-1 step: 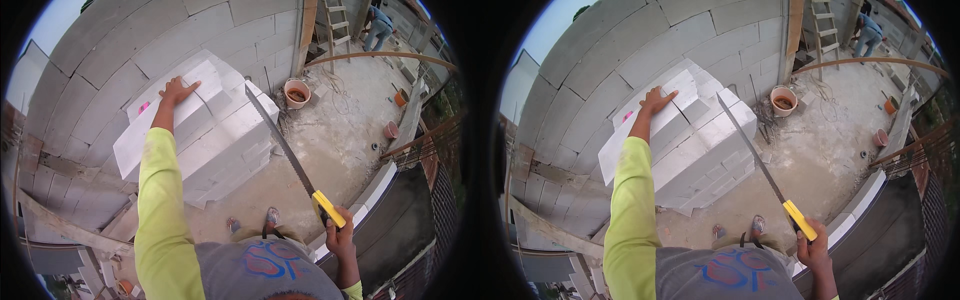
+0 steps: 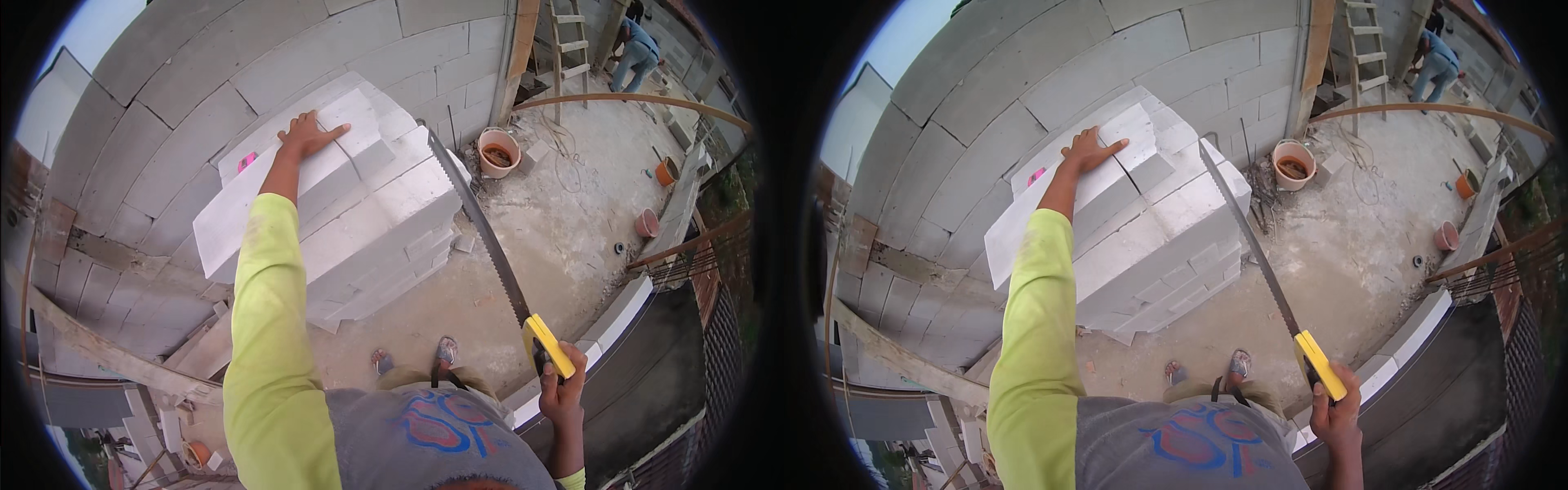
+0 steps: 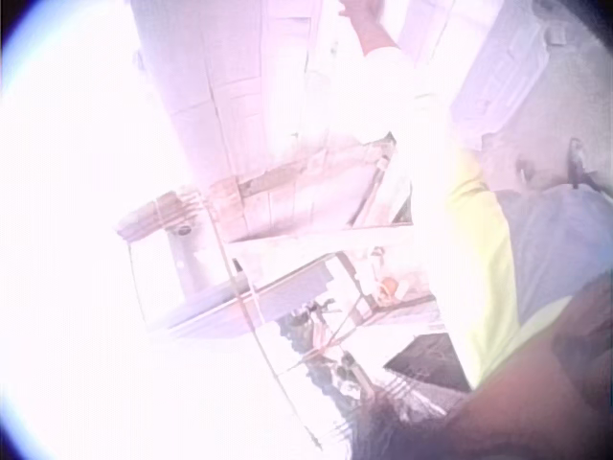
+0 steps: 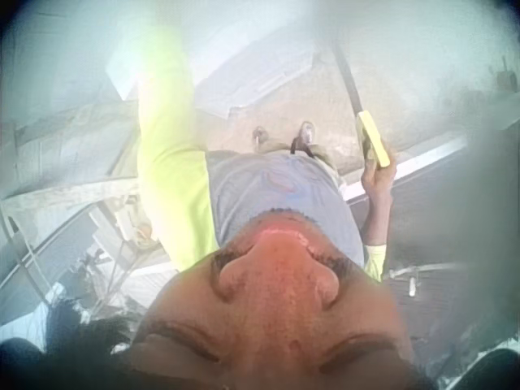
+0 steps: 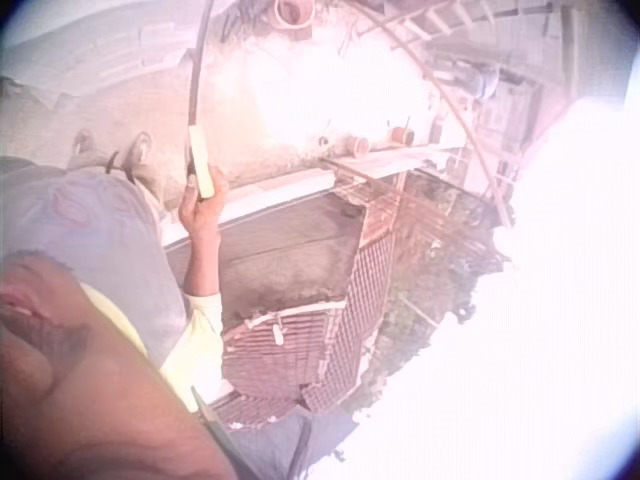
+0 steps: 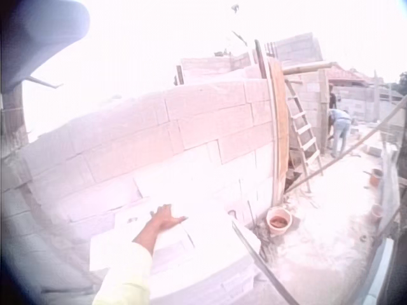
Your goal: The person scoops mortar from a bucket and applies it to a wall, then picks up white rectangular tiles, measures them, and uses a hammer to tap them into place. The person also uses a tape measure and a hand saw to cut tiles to size.
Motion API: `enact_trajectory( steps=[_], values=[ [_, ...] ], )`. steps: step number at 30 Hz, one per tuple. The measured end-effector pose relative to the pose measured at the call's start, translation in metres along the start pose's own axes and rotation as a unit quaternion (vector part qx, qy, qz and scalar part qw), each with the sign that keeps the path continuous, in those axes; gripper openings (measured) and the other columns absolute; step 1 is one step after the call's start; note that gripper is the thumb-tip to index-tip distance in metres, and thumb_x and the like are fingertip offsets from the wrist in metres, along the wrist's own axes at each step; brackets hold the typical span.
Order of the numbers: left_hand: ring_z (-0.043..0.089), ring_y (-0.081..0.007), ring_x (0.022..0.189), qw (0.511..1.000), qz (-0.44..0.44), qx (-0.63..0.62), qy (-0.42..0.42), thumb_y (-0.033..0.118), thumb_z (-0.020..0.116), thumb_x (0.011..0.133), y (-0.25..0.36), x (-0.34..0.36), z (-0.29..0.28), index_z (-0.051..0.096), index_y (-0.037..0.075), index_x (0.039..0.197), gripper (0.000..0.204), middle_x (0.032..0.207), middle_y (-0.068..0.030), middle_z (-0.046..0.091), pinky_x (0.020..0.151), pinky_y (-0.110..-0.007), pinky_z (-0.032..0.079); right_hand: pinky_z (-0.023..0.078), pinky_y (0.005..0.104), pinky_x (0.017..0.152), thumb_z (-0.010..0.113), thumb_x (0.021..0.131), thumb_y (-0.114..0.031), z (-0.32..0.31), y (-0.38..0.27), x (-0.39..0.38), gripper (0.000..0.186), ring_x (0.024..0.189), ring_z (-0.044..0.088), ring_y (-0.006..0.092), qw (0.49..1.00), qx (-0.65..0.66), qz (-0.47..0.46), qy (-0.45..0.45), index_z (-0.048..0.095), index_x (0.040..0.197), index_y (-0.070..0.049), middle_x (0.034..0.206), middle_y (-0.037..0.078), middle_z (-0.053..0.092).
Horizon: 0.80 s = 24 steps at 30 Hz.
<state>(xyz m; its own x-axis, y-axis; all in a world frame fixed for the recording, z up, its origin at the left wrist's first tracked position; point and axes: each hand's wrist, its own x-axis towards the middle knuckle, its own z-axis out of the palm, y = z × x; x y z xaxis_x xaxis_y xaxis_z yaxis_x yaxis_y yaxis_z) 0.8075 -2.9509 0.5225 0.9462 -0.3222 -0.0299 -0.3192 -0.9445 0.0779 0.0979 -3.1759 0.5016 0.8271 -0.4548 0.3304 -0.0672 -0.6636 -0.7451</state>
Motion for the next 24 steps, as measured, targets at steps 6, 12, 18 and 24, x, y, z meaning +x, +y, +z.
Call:
enact_trajectory(
  steps=[6, 12, 18, 24],
  values=[
    [0.000, -0.0585, 0.168, 0.984, 0.102, 0.065, -0.133, 0.105, 0.075, 0.054, 0.030, 0.016, -0.018, 0.008, 0.041, 0.180, 0.157, 0.185, -0.0276, 0.006, 0.128, -0.082, 0.016, 0.047, 0.0296, 0.074, 0.060, 0.116, -0.023, 0.028, 0.019, 0.006, 0.042, 0.079, 0.051, 0.0092, 0.999, -0.016, 0.019, 0.028, 0.048, 0.149, 0.001, 0.111, 0.009, 0.056],
    [0.024, -0.0570, 0.165, 0.973, 0.156, 0.133, -0.110, 0.074, 0.088, 0.065, 0.050, 0.016, -0.026, 0.015, 0.034, 0.181, 0.143, 0.183, -0.0270, 0.020, 0.131, -0.067, 0.032, 0.046, 0.0274, 0.074, 0.060, 0.116, -0.022, 0.044, 0.032, 0.010, 0.045, 0.080, 0.052, 0.0092, 0.998, 0.022, 0.052, 0.015, 0.047, 0.151, 0.001, 0.118, 0.011, 0.055],
    [0.053, -0.0386, 0.151, 0.961, 0.126, -0.151, -0.194, 0.055, 0.081, 0.073, -0.004, 0.082, -0.074, 0.040, 0.027, 0.176, 0.115, 0.172, -0.0201, 0.048, 0.126, -0.049, 0.040, 0.048, 0.0416, 0.108, 0.061, 0.115, -0.018, 0.053, 0.050, 0.062, 0.046, 0.123, 0.059, 0.0263, 0.995, 0.092, 0.020, -0.024, 0.046, 0.153, 0.004, 0.136, 0.019, 0.056],
    [0.048, -0.0422, 0.155, 0.907, 0.035, -0.350, -0.232, 0.058, 0.078, 0.075, -0.032, 0.103, -0.087, 0.044, 0.024, 0.173, 0.109, 0.170, -0.0195, 0.051, 0.127, -0.065, 0.031, 0.051, 0.0419, 0.105, 0.061, 0.115, -0.020, 0.108, 0.046, 0.140, 0.047, 0.117, 0.063, 0.0271, 0.997, 0.074, 0.012, -0.016, 0.046, 0.154, 0.004, 0.138, 0.019, 0.059]
  ],
)
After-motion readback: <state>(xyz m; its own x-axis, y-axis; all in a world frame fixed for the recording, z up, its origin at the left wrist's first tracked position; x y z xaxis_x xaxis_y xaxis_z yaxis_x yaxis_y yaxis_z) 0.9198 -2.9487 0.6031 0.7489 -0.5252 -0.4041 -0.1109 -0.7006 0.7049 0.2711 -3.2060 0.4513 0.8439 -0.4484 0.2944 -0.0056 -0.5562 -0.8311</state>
